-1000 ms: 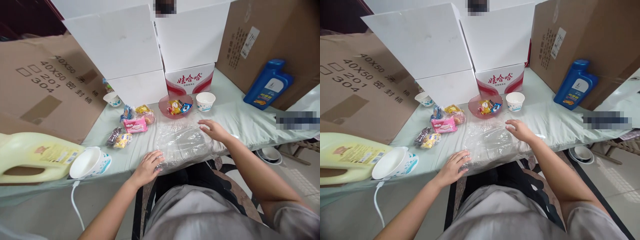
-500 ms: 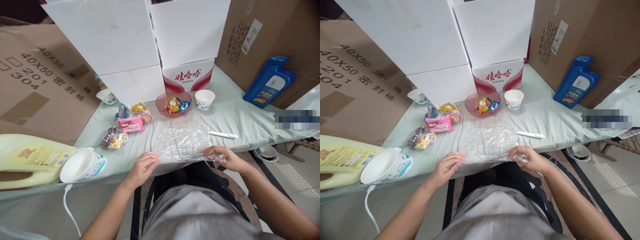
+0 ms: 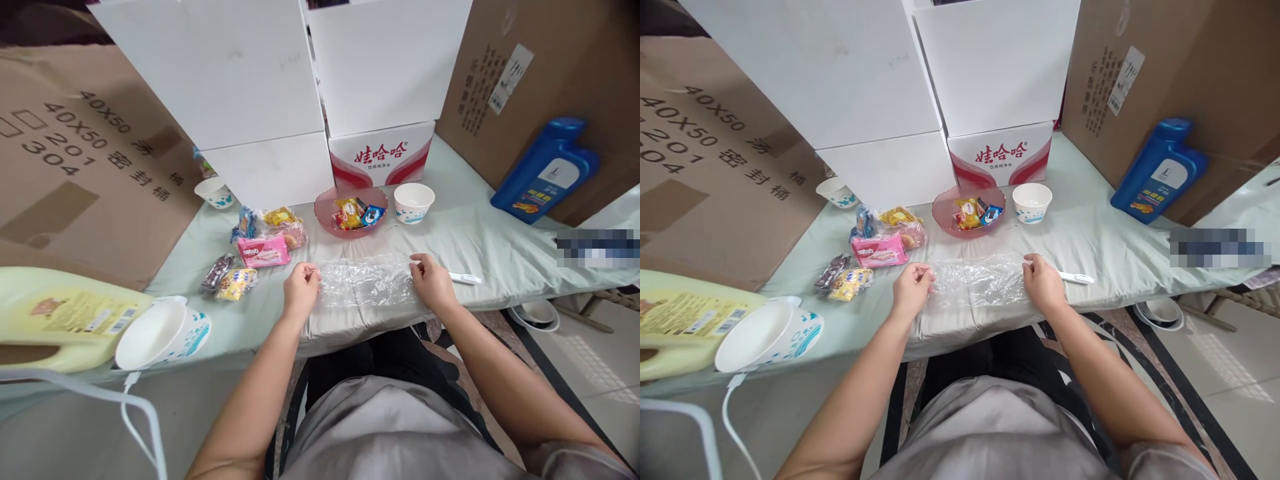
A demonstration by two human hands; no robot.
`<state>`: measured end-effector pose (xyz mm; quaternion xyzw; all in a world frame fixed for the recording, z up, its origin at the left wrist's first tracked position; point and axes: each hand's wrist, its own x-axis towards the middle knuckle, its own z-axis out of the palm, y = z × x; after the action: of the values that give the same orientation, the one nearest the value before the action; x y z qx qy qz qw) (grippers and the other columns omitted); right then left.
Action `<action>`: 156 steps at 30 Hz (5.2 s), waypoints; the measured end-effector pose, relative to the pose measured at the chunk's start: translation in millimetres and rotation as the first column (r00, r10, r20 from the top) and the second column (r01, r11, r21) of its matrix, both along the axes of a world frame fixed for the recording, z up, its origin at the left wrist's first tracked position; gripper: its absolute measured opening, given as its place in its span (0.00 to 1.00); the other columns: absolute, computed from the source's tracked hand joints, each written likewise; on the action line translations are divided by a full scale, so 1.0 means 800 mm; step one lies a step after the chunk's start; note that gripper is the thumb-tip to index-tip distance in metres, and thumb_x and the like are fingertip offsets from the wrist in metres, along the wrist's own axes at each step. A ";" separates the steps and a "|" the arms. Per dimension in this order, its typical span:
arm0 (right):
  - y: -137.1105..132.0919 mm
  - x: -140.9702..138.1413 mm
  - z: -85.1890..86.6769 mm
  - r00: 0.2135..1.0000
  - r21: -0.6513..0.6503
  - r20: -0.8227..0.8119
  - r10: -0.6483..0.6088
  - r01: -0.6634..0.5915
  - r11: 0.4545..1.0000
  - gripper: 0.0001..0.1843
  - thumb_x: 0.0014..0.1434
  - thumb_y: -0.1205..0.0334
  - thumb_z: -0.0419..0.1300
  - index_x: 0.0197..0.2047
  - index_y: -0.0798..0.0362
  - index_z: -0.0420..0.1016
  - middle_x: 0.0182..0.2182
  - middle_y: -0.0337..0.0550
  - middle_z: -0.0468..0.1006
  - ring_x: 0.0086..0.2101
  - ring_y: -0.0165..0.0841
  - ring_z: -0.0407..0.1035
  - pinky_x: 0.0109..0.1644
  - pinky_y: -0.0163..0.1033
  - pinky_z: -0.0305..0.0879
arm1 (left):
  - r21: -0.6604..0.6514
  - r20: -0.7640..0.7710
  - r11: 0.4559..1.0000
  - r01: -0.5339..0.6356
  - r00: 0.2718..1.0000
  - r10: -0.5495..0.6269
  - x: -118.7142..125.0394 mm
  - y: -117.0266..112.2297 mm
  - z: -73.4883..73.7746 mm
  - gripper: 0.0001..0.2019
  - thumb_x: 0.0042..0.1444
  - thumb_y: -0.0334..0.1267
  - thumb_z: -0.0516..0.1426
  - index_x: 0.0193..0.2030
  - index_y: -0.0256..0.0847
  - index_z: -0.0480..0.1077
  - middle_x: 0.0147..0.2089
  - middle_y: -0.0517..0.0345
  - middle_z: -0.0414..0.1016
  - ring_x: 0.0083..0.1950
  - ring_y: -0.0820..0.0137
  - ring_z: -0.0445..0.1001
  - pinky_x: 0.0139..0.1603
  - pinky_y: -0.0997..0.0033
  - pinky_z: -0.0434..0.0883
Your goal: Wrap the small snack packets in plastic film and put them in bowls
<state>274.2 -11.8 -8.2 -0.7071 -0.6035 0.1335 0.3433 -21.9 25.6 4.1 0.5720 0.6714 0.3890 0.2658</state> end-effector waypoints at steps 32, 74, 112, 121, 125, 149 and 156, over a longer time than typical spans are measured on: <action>0.001 -0.017 -0.011 0.873 -0.034 0.485 -0.049 0.075 0.997 0.21 0.67 0.57 0.47 0.58 0.57 0.65 0.45 0.54 0.79 0.34 0.41 0.75 0.32 0.39 0.62 | -0.073 -0.719 0.725 0.685 0.468 -0.514 0.066 -0.025 -0.007 0.24 0.61 0.45 0.56 0.63 0.46 0.64 0.69 0.48 0.60 0.71 0.49 0.53 0.68 0.42 0.52; 0.016 -0.034 -0.021 0.697 -0.142 0.591 0.405 -0.404 0.903 0.33 0.67 0.45 0.46 0.67 0.56 0.59 0.67 0.51 0.58 0.66 0.46 0.50 0.67 0.54 0.47 | 0.029 -0.470 0.999 0.037 0.882 -0.019 -0.010 0.042 -0.013 0.04 0.58 0.34 0.54 0.38 0.41 0.71 0.37 0.52 0.76 0.41 0.62 0.75 0.42 0.65 0.68; -0.085 0.046 -0.005 0.877 0.135 0.114 0.466 -0.478 0.868 0.14 0.66 0.58 0.50 0.43 0.49 0.76 0.39 0.46 0.79 0.40 0.38 0.74 0.42 0.43 0.72 | 0.135 -0.400 0.835 0.533 0.801 -0.446 -0.062 -0.091 -0.003 0.09 0.63 0.39 0.50 0.40 0.44 0.72 0.39 0.56 0.79 0.42 0.67 0.78 0.46 0.68 0.73; -0.010 0.018 0.001 0.939 -0.029 0.307 0.154 -0.152 0.988 0.17 0.66 0.59 0.47 0.45 0.51 0.76 0.40 0.45 0.82 0.39 0.39 0.75 0.41 0.41 0.67 | 0.030 -0.554 0.983 0.179 0.822 -0.133 -0.016 -0.029 -0.004 0.08 0.60 0.35 0.51 0.42 0.42 0.71 0.39 0.53 0.80 0.41 0.64 0.78 0.41 0.68 0.69; -0.004 0.004 -0.005 0.861 -0.146 0.490 0.132 -0.068 0.987 0.18 0.68 0.56 0.45 0.46 0.52 0.75 0.41 0.48 0.80 0.36 0.39 0.75 0.36 0.39 0.63 | 0.004 -0.655 0.989 0.148 0.748 -0.109 -0.006 -0.022 -0.011 0.09 0.61 0.34 0.52 0.44 0.40 0.71 0.44 0.49 0.78 0.44 0.62 0.77 0.42 0.67 0.69; -0.105 0.044 -0.032 0.729 0.073 0.561 0.392 -0.515 0.854 0.20 0.62 0.69 0.52 0.56 0.51 0.71 0.55 0.51 0.73 0.55 0.43 0.64 0.55 0.49 0.59 | 0.012 -0.741 0.851 0.525 0.576 -0.345 0.085 -0.096 -0.021 0.27 0.62 0.46 0.54 0.68 0.49 0.58 0.71 0.44 0.56 0.71 0.44 0.51 0.66 0.35 0.52; -0.144 0.059 -0.004 0.792 0.193 0.439 0.424 -0.544 0.817 0.12 0.63 0.69 0.52 0.43 0.49 0.75 0.37 0.44 0.80 0.41 0.39 0.71 0.49 0.49 0.62 | 0.001 -0.689 0.634 0.773 0.460 -0.560 0.125 -0.134 -0.038 0.28 0.62 0.44 0.54 0.68 0.49 0.56 0.69 0.50 0.60 0.70 0.53 0.55 0.68 0.43 0.53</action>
<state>321.7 -126.6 -11.7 -0.4756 -0.8335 -0.0162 0.2809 77.9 -81.9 -26.0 0.9195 0.3636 0.1359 0.0615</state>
